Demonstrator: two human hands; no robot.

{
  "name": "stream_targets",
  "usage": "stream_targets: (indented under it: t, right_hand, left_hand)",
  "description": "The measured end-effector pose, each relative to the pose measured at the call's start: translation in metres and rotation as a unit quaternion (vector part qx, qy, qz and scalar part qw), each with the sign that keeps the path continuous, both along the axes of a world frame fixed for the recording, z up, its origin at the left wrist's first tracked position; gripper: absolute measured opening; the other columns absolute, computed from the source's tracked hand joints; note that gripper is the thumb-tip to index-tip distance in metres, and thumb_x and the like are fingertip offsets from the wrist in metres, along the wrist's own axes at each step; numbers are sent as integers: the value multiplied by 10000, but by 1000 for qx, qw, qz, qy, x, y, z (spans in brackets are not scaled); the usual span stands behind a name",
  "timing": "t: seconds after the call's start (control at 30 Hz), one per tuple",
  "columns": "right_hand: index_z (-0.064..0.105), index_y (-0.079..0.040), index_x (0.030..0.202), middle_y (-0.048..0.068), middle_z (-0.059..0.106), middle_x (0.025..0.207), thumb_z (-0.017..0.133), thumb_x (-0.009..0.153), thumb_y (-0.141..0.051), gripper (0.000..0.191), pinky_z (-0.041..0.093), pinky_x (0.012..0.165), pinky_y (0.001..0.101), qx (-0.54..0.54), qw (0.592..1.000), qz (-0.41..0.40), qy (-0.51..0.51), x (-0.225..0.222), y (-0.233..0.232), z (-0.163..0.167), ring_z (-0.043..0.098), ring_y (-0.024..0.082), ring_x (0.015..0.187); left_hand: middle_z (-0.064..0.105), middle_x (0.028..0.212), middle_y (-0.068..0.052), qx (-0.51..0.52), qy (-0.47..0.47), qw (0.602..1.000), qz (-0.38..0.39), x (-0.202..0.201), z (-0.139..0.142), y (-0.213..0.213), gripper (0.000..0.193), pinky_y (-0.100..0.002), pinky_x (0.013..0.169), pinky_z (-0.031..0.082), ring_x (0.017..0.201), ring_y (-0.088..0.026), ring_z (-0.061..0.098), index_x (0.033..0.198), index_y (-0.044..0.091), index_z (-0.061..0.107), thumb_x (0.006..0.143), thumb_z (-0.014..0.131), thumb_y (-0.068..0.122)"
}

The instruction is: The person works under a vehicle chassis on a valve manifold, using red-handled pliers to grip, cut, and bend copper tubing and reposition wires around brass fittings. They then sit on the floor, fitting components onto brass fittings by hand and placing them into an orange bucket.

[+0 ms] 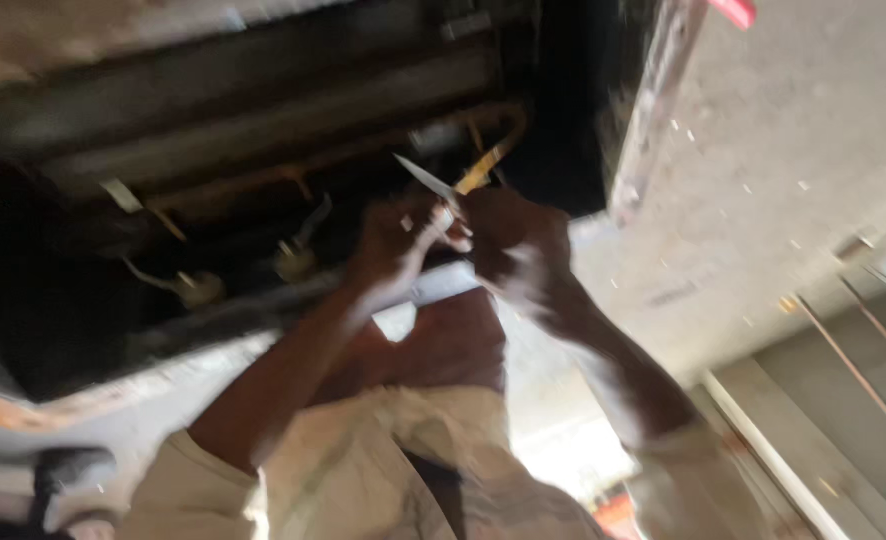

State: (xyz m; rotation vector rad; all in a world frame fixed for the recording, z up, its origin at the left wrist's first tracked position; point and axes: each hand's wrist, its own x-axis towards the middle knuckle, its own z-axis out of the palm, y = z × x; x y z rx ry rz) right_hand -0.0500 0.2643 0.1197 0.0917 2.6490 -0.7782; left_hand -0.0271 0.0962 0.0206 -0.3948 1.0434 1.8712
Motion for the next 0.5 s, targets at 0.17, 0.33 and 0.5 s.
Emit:
stream_targets:
  t: [0.17, 0.33, 0.5]
  right_hand:
    - [706, -67, 996, 108, 706, 851, 576, 965, 66, 188, 527, 566, 366, -64, 998, -8, 7, 8, 16, -4, 663, 207, 679]
    - [755, -54, 938, 65, 693, 711, 620, 932, 27, 157, 527, 483, 375, -24, 1000, -3, -19, 9, 2, -10, 644, 187, 551]
    - [719, -74, 907, 75, 705, 780, 611, 952, 6, 141, 540, 528, 392, -55, 998, 6, 8, -4, 5, -7, 674, 236, 626]
  left_hand:
    - [771, 1040, -135, 27, -96, 995, -4, 10, -15, 2, 379, -339, 866, 634, 928, -205, 768, 1179, -58, 693, 1045, 591, 281]
    - [746, 1017, -158, 47, -102, 993, 28, 27, -29, 3, 403, -370, 878, 631, 936, -217, 742, 1168, -92, 692, 1036, 655, 288]
    - [752, 996, -150, 30, -5, 999, 10, 28, -31, 1, 346, -373, 883, 631, 948, -207, 744, 1106, -69, 716, 1050, 653, 266]
